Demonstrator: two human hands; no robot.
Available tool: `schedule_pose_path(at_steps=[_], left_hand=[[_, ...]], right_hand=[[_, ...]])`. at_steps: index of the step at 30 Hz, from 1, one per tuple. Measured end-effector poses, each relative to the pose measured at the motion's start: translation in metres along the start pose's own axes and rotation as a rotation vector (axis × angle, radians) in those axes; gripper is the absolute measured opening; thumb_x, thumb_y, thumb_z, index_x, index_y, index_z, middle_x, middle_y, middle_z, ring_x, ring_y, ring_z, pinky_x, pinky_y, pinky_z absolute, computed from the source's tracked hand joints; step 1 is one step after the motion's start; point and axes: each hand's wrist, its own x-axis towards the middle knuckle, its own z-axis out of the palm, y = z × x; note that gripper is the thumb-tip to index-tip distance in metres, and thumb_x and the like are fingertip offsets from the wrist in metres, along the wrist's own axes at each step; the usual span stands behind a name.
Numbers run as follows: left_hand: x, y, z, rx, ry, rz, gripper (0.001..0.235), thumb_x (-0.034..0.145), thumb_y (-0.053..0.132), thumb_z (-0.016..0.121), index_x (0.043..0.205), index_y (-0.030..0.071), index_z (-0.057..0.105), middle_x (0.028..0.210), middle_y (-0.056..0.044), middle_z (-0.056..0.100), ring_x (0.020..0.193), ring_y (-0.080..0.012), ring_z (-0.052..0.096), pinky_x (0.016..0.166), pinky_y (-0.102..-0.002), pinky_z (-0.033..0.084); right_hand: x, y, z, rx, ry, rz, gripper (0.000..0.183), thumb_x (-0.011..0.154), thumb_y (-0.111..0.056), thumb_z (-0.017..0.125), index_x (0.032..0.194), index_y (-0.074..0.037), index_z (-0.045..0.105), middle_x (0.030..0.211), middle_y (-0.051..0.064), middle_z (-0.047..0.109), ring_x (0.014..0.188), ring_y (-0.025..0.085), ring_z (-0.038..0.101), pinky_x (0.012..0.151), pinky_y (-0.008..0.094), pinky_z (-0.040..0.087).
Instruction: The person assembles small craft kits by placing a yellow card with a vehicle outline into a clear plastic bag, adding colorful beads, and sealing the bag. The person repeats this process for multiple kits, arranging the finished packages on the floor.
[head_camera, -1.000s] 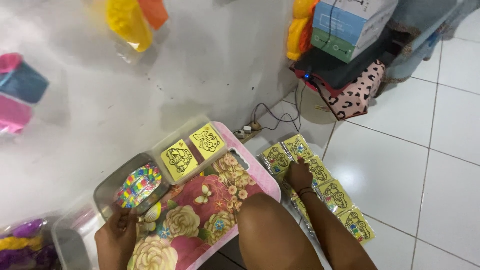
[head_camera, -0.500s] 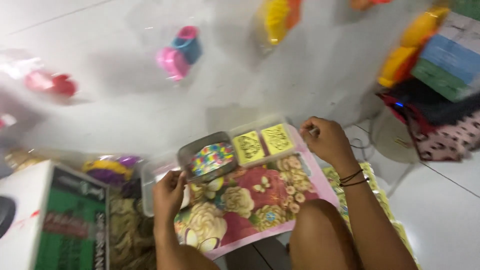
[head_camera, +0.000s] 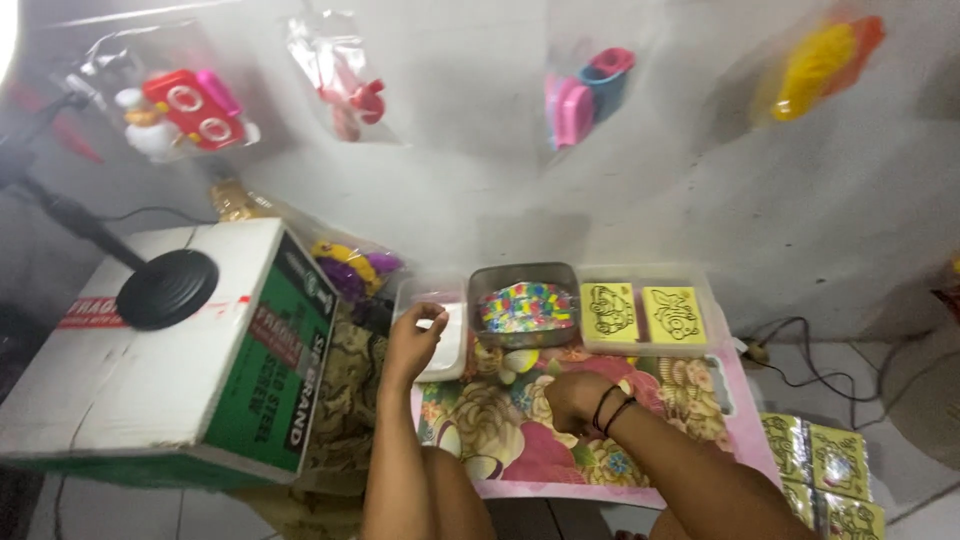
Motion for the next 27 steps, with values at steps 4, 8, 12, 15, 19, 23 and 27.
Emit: schedule_pose_path(at_steps=[4,8,12,15,19,23,27], left_hand=[[0.007,-0.006,-0.001,0.171,-0.032,-0.041,0.038,0.091,0.041,0.064,0.113,0.012,0.073,0.117,-0.007,0.073,0.109,-0.0244,0.068,0.090,-0.040,0.051],[0.015,-0.019,0.007,0.290,-0.091,-0.040,0.037,0.095,0.033,0.064,0.118,0.005,0.072,0.127,-0.013,0.070,0.119,-0.0298,0.065,0.102,-0.044,0.049],[0.026,-0.038,0.018,0.367,-0.171,-0.013,0.038,0.095,0.030,0.063,0.120,0.003,0.072,0.127,-0.014,0.069,0.120,-0.0313,0.064,0.102,-0.045,0.049],[0.037,-0.053,0.026,0.431,-0.215,-0.047,0.043,0.091,0.036,0.063,0.120,0.006,0.072,0.123,-0.013,0.072,0.115,-0.0322,0.066,0.095,-0.046,0.052],[0.053,-0.093,0.037,0.451,-0.183,0.002,0.048,0.090,0.039,0.063,0.118,0.003,0.073,0.121,-0.016,0.072,0.114,-0.0343,0.066,0.094,-0.046,0.052],[0.047,-0.082,0.036,0.571,-0.289,-0.257,0.052,0.091,0.046,0.057,0.132,0.014,0.063,0.150,-0.018,0.038,0.141,-0.0453,0.028,0.112,-0.056,0.035],[0.029,-0.044,0.027,0.589,-0.375,-0.372,0.056,0.096,0.042,0.053,0.143,0.012,0.051,0.164,-0.018,0.019,0.153,-0.0475,-0.001,0.120,-0.060,0.021]], right_hand=[[-0.057,-0.031,-0.044,-0.004,-0.228,-0.111,0.020,0.070,0.012,0.052,0.072,-0.008,0.053,0.068,0.001,0.042,0.051,0.012,0.034,0.044,0.028,0.027],[-0.042,-0.026,-0.038,0.025,-0.223,-0.163,0.015,0.064,0.003,0.053,0.056,-0.010,0.051,0.058,0.008,0.050,0.048,0.019,0.043,0.042,0.034,0.031],[-0.053,-0.029,-0.055,0.136,-0.236,-0.120,0.015,0.074,-0.003,0.049,0.062,-0.012,0.046,0.064,0.004,0.046,0.052,0.015,0.036,0.046,0.035,0.026],[-0.060,-0.031,-0.062,0.155,-0.176,-0.164,0.022,0.083,-0.012,0.042,0.062,-0.014,0.034,0.062,0.001,0.037,0.053,0.015,0.029,0.049,0.036,0.022],[-0.033,-0.019,-0.038,0.085,-0.114,-0.194,0.019,0.083,-0.018,0.043,0.071,-0.005,0.051,0.077,0.010,0.060,0.064,0.022,0.053,0.054,0.042,0.037],[-0.008,-0.007,-0.020,0.038,-0.119,-0.225,0.027,0.084,-0.018,0.043,0.089,-0.002,0.065,0.096,0.014,0.070,0.078,0.026,0.065,0.062,0.043,0.047],[-0.033,-0.015,-0.038,0.087,-0.134,-0.148,0.021,0.088,-0.012,0.039,0.096,-0.014,0.059,0.097,0.004,0.066,0.080,0.020,0.058,0.063,0.037,0.043]])
